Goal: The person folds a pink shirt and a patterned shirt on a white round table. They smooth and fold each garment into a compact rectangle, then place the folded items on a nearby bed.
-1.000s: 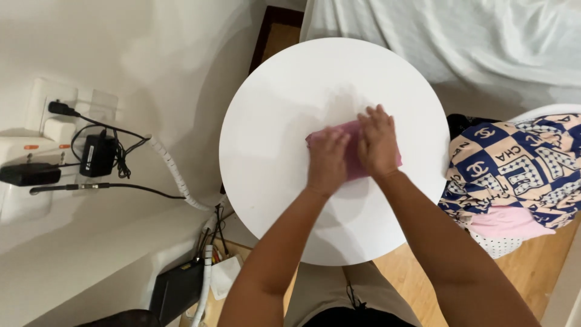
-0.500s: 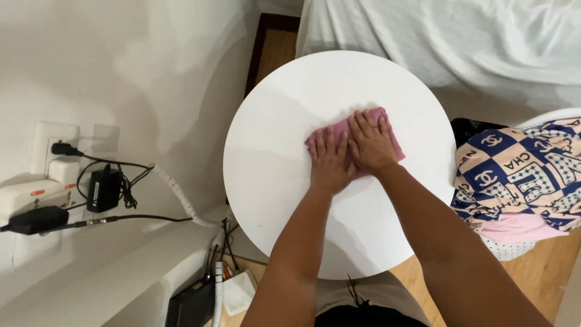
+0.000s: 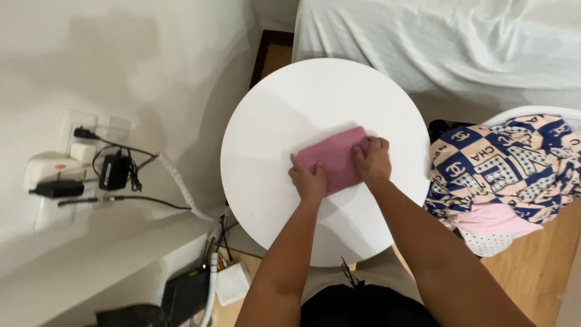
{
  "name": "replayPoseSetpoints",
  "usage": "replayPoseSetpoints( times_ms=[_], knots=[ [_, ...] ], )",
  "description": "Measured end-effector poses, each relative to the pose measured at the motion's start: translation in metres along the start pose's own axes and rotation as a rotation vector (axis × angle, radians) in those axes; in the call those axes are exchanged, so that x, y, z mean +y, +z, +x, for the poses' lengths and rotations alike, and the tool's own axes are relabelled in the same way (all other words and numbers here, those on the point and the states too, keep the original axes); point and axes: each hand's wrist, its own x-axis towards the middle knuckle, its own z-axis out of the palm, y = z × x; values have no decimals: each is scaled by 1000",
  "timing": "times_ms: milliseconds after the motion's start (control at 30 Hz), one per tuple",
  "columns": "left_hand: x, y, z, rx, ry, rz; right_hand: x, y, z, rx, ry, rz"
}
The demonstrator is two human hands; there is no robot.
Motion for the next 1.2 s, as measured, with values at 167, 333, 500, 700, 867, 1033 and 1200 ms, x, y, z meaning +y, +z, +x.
replayPoseSetpoints(
  times_ms=[167,333,500,700,867,1033,1200],
  knots=[
    [-6,0,-45,-36,-403,-209,24,-24,-32,-341,377,200],
    [-34,22,-111,-135,-378,-351,105,-43,-53,-631,511,547],
    [-12,40,-176,-220,-395,-650,138,-99,-82,-696,498,671],
    [51,3,-242,-297,-409,-742,149,-163,-129,-531,396,788],
    [51,0,-273,-279,-14,-367,175,-187,-153,-336,186,937],
    [56,-13,-322,-192,243,-315,176,-236,-221,-236,-47,789],
    [32,19,-338,-236,552,-452,213,-251,-261,-194,-198,690]
  ],
)
